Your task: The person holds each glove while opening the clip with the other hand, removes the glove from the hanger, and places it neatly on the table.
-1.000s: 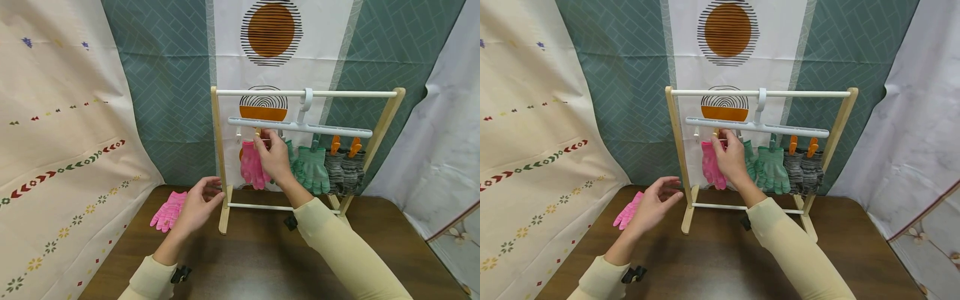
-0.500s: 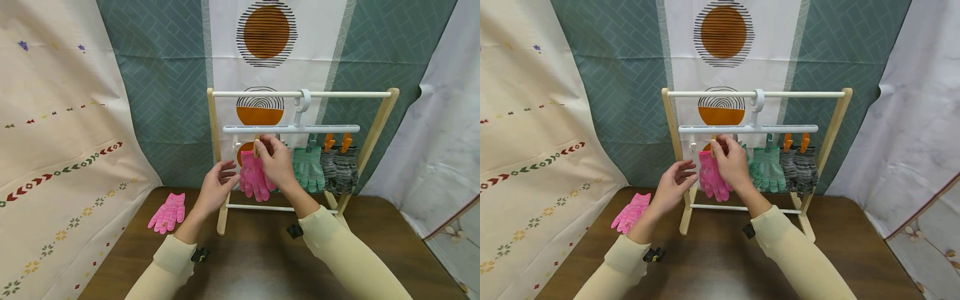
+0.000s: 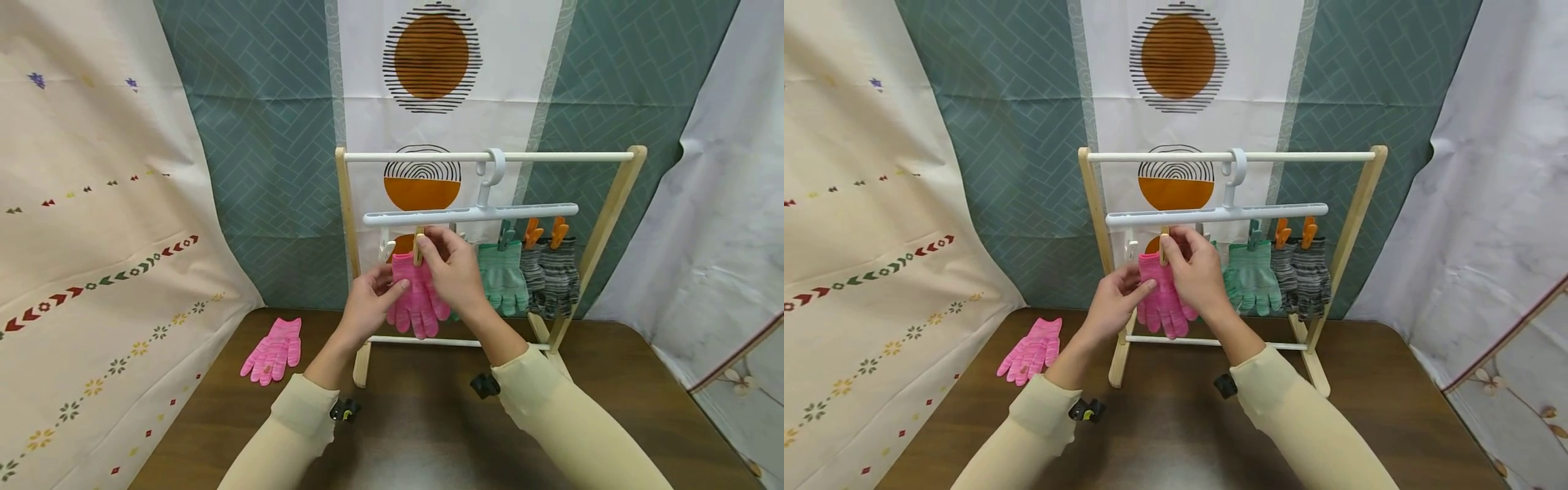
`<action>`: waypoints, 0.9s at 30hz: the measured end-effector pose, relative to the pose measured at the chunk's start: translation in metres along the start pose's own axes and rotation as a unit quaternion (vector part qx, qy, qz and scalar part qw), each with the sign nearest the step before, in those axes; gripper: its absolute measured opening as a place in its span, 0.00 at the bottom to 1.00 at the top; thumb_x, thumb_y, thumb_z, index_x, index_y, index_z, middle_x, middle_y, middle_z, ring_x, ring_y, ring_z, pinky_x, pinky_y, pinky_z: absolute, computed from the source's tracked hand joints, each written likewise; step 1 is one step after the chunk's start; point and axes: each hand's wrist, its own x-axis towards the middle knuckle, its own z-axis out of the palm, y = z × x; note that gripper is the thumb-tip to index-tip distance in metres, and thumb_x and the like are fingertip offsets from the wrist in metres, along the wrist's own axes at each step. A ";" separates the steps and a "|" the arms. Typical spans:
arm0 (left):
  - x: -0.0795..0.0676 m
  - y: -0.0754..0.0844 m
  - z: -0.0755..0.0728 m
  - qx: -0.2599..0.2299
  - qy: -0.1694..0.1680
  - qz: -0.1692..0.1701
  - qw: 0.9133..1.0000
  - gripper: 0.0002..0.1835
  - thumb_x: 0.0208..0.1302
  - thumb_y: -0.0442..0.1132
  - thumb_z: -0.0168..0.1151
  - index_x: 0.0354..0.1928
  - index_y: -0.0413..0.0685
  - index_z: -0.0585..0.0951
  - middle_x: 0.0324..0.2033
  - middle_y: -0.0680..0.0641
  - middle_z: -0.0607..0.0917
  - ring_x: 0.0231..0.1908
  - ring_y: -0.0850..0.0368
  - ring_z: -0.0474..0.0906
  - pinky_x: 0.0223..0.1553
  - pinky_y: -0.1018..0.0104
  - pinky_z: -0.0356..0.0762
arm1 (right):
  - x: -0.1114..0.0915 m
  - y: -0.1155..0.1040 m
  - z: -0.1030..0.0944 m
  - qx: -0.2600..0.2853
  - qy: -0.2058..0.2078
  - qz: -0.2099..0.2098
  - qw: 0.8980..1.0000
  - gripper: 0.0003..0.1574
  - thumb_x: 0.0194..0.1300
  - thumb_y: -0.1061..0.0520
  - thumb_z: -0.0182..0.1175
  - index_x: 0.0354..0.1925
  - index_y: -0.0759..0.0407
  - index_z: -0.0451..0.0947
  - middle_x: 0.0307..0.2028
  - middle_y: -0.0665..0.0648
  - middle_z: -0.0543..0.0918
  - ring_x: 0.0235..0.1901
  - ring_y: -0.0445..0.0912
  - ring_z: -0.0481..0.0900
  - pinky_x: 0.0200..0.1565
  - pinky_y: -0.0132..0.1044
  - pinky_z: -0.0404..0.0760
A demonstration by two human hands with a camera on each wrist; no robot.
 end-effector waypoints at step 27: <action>-0.010 0.000 0.002 -0.076 0.031 -0.022 0.996 0.14 0.78 0.36 0.64 0.56 0.31 0.82 0.45 0.37 0.90 0.40 0.54 0.88 0.40 0.65 0.85 | -0.001 -0.001 0.002 0.067 0.026 0.012 0.997 0.19 0.78 0.58 0.64 0.60 0.70 0.82 0.46 0.66 0.88 0.44 0.51 0.87 0.46 0.32 0.85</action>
